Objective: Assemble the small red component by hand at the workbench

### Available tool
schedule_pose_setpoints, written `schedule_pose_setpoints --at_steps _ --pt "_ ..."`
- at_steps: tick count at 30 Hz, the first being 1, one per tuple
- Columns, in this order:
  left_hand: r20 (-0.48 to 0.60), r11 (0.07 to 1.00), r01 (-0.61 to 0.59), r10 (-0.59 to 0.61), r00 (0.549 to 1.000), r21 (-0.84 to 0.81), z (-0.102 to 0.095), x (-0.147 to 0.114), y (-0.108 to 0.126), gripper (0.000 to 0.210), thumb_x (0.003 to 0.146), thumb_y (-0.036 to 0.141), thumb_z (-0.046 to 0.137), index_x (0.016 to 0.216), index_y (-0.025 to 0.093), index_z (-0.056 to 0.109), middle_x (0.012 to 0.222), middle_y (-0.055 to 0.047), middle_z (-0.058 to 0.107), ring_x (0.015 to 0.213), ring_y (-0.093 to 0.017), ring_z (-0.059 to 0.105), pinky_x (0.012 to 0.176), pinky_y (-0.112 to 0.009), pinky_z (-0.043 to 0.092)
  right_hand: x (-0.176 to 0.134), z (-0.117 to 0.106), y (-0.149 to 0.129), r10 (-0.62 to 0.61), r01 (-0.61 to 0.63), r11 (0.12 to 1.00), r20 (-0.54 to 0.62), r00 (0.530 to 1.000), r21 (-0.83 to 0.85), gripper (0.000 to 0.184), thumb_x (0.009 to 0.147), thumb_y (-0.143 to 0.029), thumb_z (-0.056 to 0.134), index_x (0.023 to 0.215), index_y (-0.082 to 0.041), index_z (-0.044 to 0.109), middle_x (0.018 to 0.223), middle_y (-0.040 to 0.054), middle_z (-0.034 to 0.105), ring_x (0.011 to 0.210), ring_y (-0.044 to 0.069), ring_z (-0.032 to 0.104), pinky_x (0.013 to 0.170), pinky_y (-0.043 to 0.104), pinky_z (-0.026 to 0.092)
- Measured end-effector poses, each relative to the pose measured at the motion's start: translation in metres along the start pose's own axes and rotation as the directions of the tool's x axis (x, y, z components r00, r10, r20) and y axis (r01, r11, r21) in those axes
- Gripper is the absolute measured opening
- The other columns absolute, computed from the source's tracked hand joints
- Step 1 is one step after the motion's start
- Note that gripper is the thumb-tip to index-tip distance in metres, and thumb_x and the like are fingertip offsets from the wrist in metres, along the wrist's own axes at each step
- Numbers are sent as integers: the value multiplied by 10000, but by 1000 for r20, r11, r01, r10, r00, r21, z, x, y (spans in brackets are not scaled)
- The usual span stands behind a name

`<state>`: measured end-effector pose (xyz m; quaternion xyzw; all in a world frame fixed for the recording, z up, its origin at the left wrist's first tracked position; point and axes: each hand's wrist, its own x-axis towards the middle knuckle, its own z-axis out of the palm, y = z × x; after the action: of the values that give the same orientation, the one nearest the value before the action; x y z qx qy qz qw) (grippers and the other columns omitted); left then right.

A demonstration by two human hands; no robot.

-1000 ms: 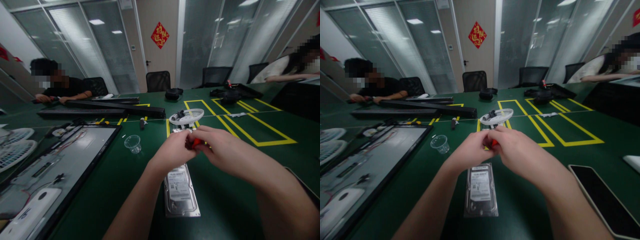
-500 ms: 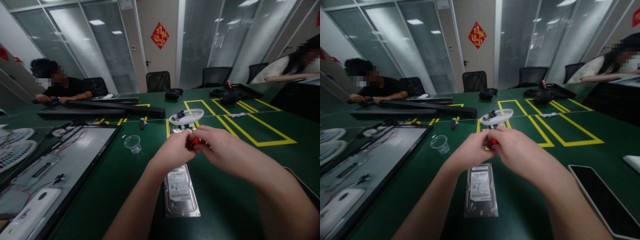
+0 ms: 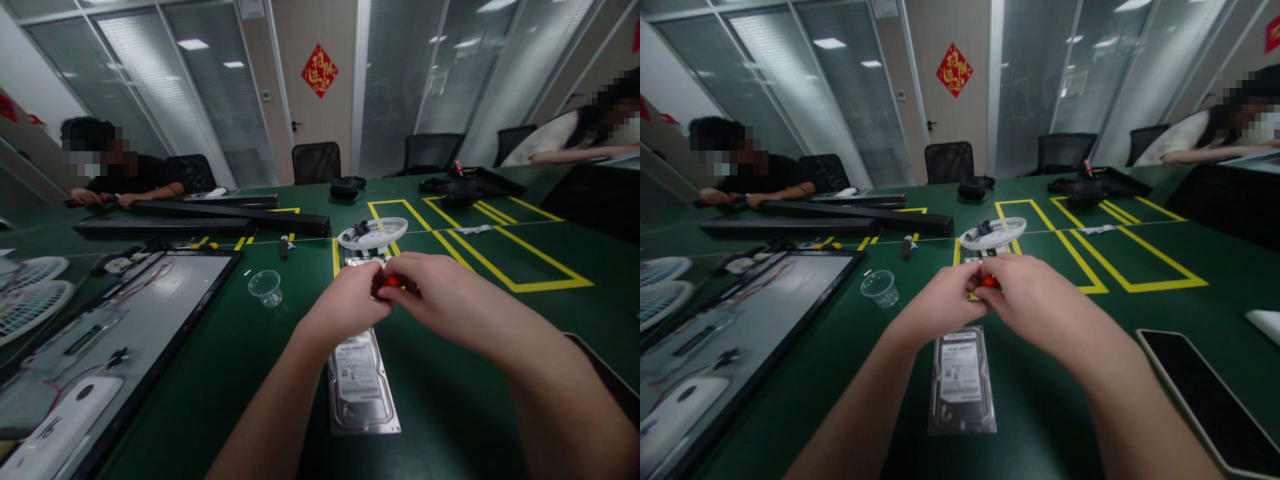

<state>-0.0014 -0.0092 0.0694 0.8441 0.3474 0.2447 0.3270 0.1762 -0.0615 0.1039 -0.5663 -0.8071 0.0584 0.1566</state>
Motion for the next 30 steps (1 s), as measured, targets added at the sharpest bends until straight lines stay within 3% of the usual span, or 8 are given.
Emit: schedule_pose_setpoints --at_steps 3,8,14,20,25,27,30 --pt "1 1000 3 -3 1000 -4 0 0 0 216 816 146 686 1026 171 727 1018 -83 805 905 -245 741 738 -333 539 -1 -1 2 8 -8 1000 -9 1000 3 92 989 -202 711 1070 -213 754 1038 73 739 883 248 681 753 359 472" --pt "-9 1000 2 -2 1000 -4 1 1 -1 195 839 174 729 1033 180 726 1038 -78 810 945 -249 753 800 -345 568 -4 0 4 -107 106 990 -1 994 97 343 979 -12 522 1107 -239 746 1159 71 713 979 227 681 858 362 492" --pt "25 1000 11 -11 1000 8 -2 -1 2 186 824 139 686 1005 171 715 1013 -82 801 896 -232 731 752 -325 550 -1 -1 0 -3 3 1000 -5 1000 12 65 998 -205 691 1015 -207 754 1020 85 739 894 260 682 770 370 492" --pt "1 1000 3 -3 1000 12 0 0 0 186 827 160 720 1012 183 720 1048 -82 809 976 -267 757 820 -360 568 -4 1 1 -121 123 991 -28 992 57 315 945 -7 559 1056 -235 745 1104 66 724 924 222 681 806 343 481" --pt "24 1000 -23 23 999 4 -2 0 1 223 806 133 673 1020 181 714 1095 -94 812 1010 -281 757 857 -375 569 0 2 -2 -27 28 999 -18 999 45 46 991 -221 702 973 -210 742 965 67 740 867 250 674 752 363 465" --pt "27 1000 -16 15 1000 17 -3 0 1 234 812 138 673 1038 176 720 1114 -103 814 1019 -289 756 876 -389 574 -1 0 -2 -26 27 999 -26 999 47 52 981 -227 718 1021 -211 747 1000 68 740 866 247 677 753 361 472" --pt "7 1000 -5 5 1000 25 -3 -1 0 228 833 186 728 1061 178 726 1115 -100 814 1033 -292 756 902 -400 578 -3 -1 0 -105 107 993 -38 994 50 231 947 -65 629 1079 -220 737 1128 78 720 901 224 684 784 342 489"
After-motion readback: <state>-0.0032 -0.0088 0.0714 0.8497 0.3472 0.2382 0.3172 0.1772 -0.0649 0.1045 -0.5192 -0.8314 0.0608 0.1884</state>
